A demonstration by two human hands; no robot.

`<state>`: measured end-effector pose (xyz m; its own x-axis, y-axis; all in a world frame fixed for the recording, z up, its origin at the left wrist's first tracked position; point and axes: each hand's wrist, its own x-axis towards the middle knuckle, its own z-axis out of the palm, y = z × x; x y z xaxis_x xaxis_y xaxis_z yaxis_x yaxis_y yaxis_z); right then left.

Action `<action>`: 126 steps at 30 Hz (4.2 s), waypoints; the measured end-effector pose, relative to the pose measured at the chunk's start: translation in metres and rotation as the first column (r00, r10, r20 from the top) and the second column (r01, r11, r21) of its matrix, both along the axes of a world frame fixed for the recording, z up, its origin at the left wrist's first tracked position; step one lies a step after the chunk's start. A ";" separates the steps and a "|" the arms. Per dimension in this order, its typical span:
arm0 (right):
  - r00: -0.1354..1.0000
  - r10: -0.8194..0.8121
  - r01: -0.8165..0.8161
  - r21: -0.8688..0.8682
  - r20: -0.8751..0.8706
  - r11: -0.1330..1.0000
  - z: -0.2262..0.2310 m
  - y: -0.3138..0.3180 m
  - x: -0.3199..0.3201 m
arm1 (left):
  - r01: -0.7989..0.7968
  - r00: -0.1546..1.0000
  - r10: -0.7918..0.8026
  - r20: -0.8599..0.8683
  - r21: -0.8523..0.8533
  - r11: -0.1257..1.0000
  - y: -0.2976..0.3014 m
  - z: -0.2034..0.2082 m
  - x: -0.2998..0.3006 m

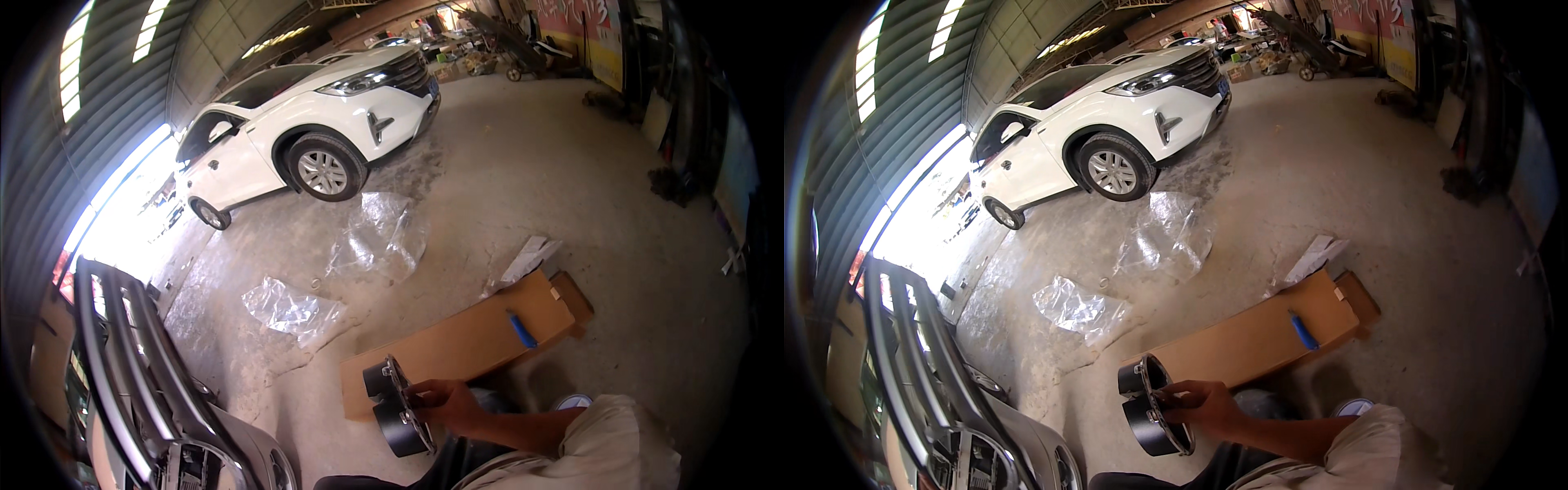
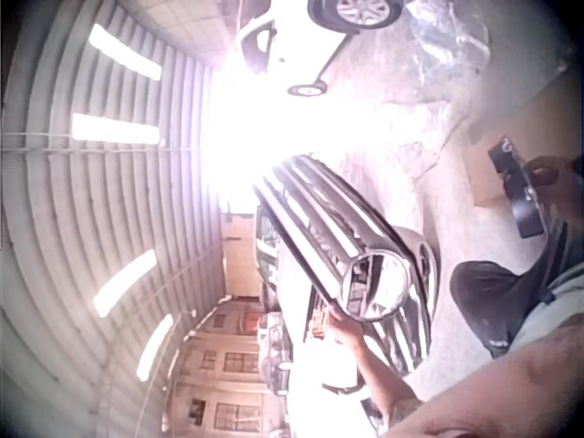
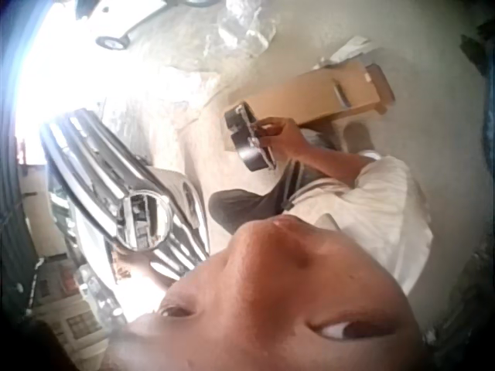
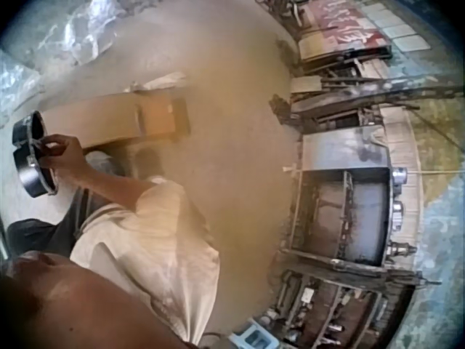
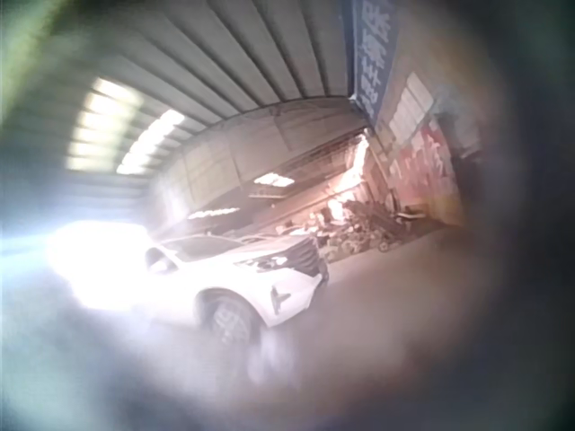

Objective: The person assembles a chrome car grille by inserting a Mercedes emblem into the central opening, then uses a blue plastic pry tool to press the emblem into place. The person repeatedly removes and reinserts the emblem to check fitment.

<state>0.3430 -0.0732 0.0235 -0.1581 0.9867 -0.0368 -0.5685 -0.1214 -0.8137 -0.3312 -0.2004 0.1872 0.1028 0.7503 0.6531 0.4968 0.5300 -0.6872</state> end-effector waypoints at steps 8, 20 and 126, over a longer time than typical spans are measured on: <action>0.996 -0.075 0.077 0.039 -0.039 0.996 0.000 -0.001 0.007 | 0.338 0.497 -0.811 0.310 0.791 0.510 0.048 0.110 0.113; 0.981 -0.196 0.195 0.105 -0.007 0.975 0.012 0.007 0.025 | 0.139 0.456 -0.875 0.162 0.958 0.250 0.105 0.132 0.130; 0.876 -0.482 0.452 0.390 -0.023 0.802 0.021 0.026 0.088 | -0.406 -0.250 -0.940 0.233 0.856 0.320 0.123 -0.046 0.343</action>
